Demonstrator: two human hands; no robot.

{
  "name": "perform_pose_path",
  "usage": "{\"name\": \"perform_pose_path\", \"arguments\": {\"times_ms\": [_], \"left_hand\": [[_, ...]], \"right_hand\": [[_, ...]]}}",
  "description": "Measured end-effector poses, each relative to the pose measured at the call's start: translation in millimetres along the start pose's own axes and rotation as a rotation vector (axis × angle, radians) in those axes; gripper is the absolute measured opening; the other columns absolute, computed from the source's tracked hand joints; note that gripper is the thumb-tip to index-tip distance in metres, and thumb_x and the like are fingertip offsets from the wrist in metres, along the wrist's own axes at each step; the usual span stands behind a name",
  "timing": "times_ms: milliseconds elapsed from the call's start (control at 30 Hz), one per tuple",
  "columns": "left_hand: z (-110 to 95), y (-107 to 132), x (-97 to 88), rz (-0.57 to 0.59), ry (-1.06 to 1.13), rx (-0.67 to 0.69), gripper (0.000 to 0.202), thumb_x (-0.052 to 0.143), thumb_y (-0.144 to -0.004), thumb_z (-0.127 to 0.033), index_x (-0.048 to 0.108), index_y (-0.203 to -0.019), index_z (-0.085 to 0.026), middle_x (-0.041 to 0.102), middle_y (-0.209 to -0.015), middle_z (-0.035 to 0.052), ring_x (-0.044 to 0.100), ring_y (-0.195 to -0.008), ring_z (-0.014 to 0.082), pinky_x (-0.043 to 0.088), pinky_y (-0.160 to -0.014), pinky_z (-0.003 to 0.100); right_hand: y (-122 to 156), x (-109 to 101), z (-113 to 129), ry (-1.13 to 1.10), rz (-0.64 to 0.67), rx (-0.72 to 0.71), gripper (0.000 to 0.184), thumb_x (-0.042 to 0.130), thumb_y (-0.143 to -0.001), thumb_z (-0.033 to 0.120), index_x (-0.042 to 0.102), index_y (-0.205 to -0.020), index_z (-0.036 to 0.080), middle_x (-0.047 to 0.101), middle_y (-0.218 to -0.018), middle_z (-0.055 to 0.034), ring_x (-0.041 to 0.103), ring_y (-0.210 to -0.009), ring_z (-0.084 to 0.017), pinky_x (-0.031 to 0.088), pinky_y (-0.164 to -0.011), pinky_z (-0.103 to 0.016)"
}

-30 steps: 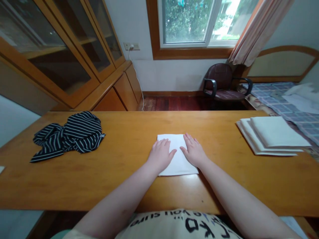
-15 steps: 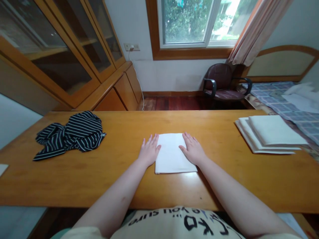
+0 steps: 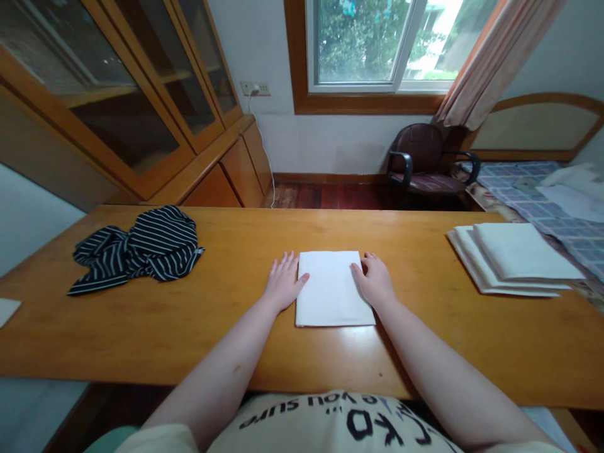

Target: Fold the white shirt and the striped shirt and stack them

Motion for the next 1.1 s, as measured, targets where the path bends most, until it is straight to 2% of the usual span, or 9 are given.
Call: {"name": "perform_pose_path", "arguments": {"times_ms": [200, 267, 367, 500, 600, 700, 900, 967, 1100], "left_hand": [[8.0, 0.4, -6.0, -0.038, 0.321, 0.013, 0.072, 0.047, -0.083, -0.058, 0.038, -0.141, -0.016, 0.031, -0.150, 0.0153, 0.018, -0.142, 0.0310, 0.004, -0.115, 0.052], [8.1, 2.9, -9.7, -0.072, 0.628, 0.029, 0.073, 0.056, -0.078, -0.057, 0.041, -0.138, -0.017, 0.040, -0.146, 0.0158, 0.025, -0.139, 0.0330, 0.007, -0.114, 0.053], [1.1, 7.8, -10.3, -0.103, 1.320, 0.041, 0.080, 0.065, -0.074, -0.053, 0.035, -0.140, -0.020, 0.048, -0.140, 0.0150, 0.041, -0.130, 0.0338, 0.026, -0.110, 0.051], [-18.5, 7.8, 18.6, 0.109, 1.904, -0.145, 0.076, 0.074, -0.070, -0.032, 0.039, -0.136, -0.020, 0.062, -0.124, 0.0140, 0.057, -0.114, 0.0324, 0.040, -0.101, 0.048], [-32.3, 7.3, 44.0, 0.411, 2.034, -0.301, 0.058, 0.069, -0.074, -0.026, 0.050, -0.127, -0.010, 0.069, -0.107, 0.0168, 0.062, -0.106, 0.0332, 0.040, -0.100, 0.049], [-39.4, 7.7, 52.8, 0.642, 2.120, -0.294, 0.048, 0.060, -0.081, -0.028, 0.054, -0.123, -0.005, 0.070, -0.104, 0.0179, 0.062, -0.107, 0.0323, 0.037, -0.103, 0.047], [-30.6, 11.0, 53.0, 0.726, 2.226, -0.194, 0.048, 0.053, -0.082, -0.028, 0.055, -0.124, -0.004, 0.070, -0.106, 0.0164, 0.059, -0.113, 0.0319, 0.033, -0.107, 0.047], [-26.3, 11.0, 52.4, 0.715, 2.252, -0.176, 0.049, 0.054, -0.080, -0.028, 0.055, -0.123, -0.004, 0.071, -0.104, 0.0162, 0.058, -0.113, 0.0327, 0.033, -0.106, 0.047], [-24.7, 9.8, 51.7, 0.749, 2.280, -0.151, 0.048, 0.055, -0.078, -0.029, 0.059, -0.118, -0.003, 0.072, -0.100, 0.0157, 0.059, -0.112, 0.0340, 0.033, -0.105, 0.048]], "right_hand": [[2.0, -2.7, 10.2, -0.112, -0.002, -0.108, 0.036, 0.050, -0.083, 0.039, 0.064, -0.106, 0.015, 0.066, -0.111, -0.0123, 0.056, -0.111, -0.028, 0.042, -0.096, -0.043], [4.8, -1.4, 14.2, -0.177, 0.030, -0.143, 0.037, 0.053, -0.082, 0.038, 0.061, -0.110, 0.016, 0.066, -0.109, -0.0114, 0.059, -0.102, -0.027, 0.046, -0.090, -0.041], [8.4, 3.8, 19.9, -0.290, 0.104, -0.194, 0.042, 0.055, -0.082, 0.039, 0.055, -0.118, 0.018, 0.065, -0.114, -0.0109, 0.060, -0.102, -0.025, 0.047, -0.087, -0.040], [8.7, 9.1, 16.2, -0.382, 0.152, -0.169, 0.046, 0.057, -0.081, 0.037, 0.050, -0.123, 0.019, 0.064, -0.117, -0.0118, 0.060, -0.106, -0.026, 0.047, -0.090, -0.043], [8.8, 10.0, 11.6, -0.445, 0.157, -0.155, 0.049, 0.060, -0.080, 0.036, 0.048, -0.124, 0.020, 0.063, -0.118, -0.0117, 0.059, -0.108, -0.026, 0.045, -0.092, -0.044], [10.3, 10.3, 8.7, -0.593, 0.154, -0.150, 0.050, 0.063, -0.078, 0.037, 0.047, -0.122, 0.021, 0.064, -0.117, -0.0108, 0.060, -0.107, -0.025, 0.045, -0.093, -0.044], [13.7, 13.8, 17.7, -1.180, 0.134, -0.052, 0.062, 0.076, -0.066, 0.040, 0.048, -0.119, 0.025, 0.056, -0.128, -0.0101, 0.053, -0.118, -0.024, 0.041, -0.100, -0.041], [17.9, 26.5, 25.4, -1.331, 0.242, 0.070, 0.070, 0.079, -0.060, 0.042, 0.048, -0.121, 0.025, 0.056, -0.129, -0.0095, 0.053, -0.118, -0.026, 0.041, -0.099, -0.043], [42.4, 56.0, 50.0, -1.449, 0.687, 0.284, 0.064, 0.078, -0.059, 0.043, 0.058, -0.114, 0.017, 0.067, -0.111, -0.0126, 0.065, -0.098, -0.030, 0.046, -0.091, -0.049]]}}
Point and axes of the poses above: each hand's wrist, its own y-axis away from the middle knuckle, its own x-axis out of the palm, z = x × y, the point moved 10 cm from there along -y, towards the middle knuckle
